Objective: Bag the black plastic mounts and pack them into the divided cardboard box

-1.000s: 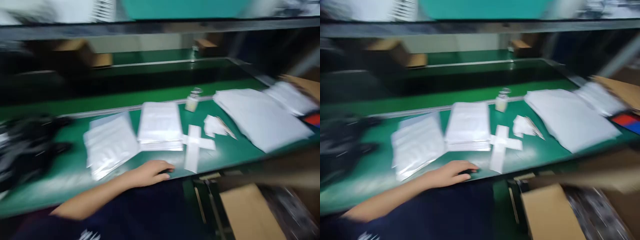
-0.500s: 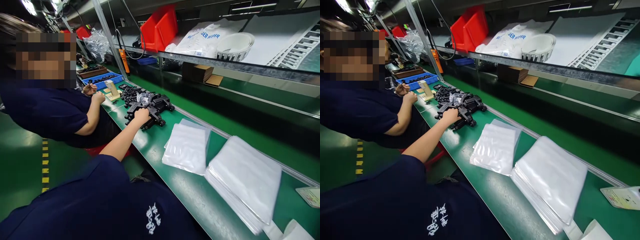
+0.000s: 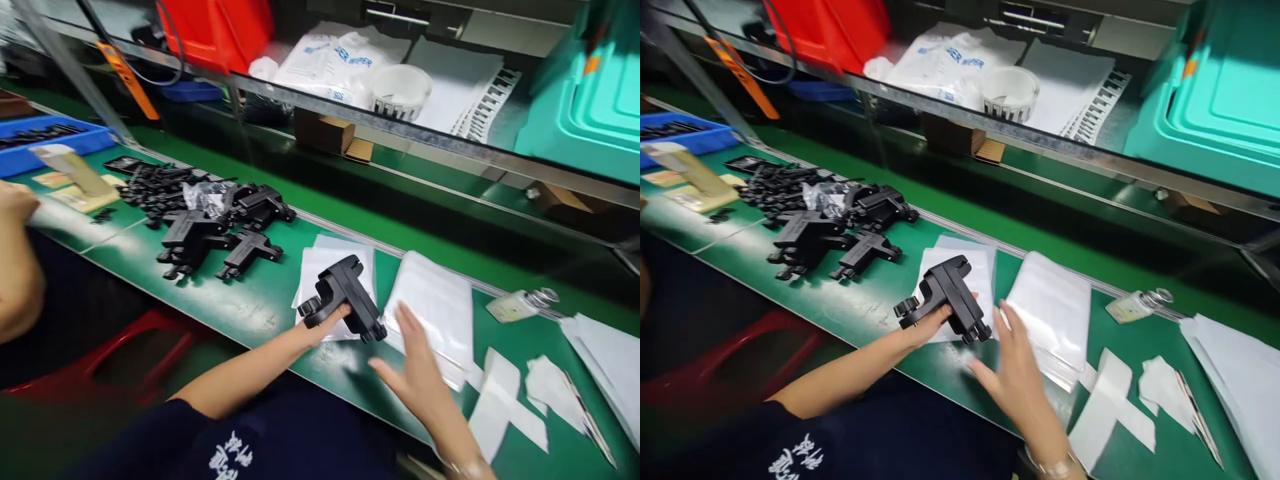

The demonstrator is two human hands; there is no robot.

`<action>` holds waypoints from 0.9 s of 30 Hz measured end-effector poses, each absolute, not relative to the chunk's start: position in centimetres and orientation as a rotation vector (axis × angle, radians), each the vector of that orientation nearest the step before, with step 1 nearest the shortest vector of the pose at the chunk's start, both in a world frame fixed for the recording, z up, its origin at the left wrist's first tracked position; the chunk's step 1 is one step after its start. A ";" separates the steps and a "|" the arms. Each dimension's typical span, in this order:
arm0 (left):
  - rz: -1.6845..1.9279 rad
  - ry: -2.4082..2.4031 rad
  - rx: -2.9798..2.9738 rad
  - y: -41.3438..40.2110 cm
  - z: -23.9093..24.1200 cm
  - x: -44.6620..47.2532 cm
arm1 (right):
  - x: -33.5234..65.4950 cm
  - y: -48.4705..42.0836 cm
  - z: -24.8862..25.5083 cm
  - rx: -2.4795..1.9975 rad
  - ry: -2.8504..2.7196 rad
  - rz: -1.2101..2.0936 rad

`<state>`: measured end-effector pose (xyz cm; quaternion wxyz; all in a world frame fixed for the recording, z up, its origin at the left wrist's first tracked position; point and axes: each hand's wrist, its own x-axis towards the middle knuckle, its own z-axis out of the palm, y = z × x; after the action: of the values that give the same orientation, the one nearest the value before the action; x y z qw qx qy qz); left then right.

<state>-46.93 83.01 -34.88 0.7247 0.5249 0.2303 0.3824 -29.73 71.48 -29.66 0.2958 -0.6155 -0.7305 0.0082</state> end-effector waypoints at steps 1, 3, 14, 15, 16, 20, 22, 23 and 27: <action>0.817 0.516 1.181 82.5 -34.7 -46.8 | -30.3 71.7 -29.9 -1.662 -1.930 0.040; 0.719 0.522 1.222 82.6 -34.2 -47.6 | -31.1 72.3 -30.3 -1.686 -1.902 0.093; 0.720 0.853 1.467 84.5 -33.8 -52.4 | -30.6 73.0 -30.8 -1.597 -2.013 0.460; 0.732 0.871 1.511 84.3 -33.7 -52.6 | -30.6 73.1 -31.3 -1.620 -1.777 0.600; 0.733 0.873 1.557 84.1 -33.6 -52.9 | -30.5 73.3 -31.9 -1.639 -1.517 0.744; 0.633 0.758 1.818 84.3 -32.7 -54.2 | -30.9 74.1 -34.0 -1.561 -0.751 1.298; 0.599 0.723 1.879 84.5 -32.6 -54.2 | -31.2 74.3 -34.3 -1.493 -0.690 1.348; 0.612 0.741 1.851 84.7 -32.7 -54.1 | -31.3 74.3 -34.2 -1.498 -0.746 1.266; 0.660 0.869 1.333 84.9 -33.7 -52.6 | -30.7 73.3 -32.4 -1.545 -1.483 0.520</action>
<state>-52.62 84.85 -33.67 0.6515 0.5870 0.3828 0.2905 -30.66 73.29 -32.42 0.4519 -0.6255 -0.6002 0.2105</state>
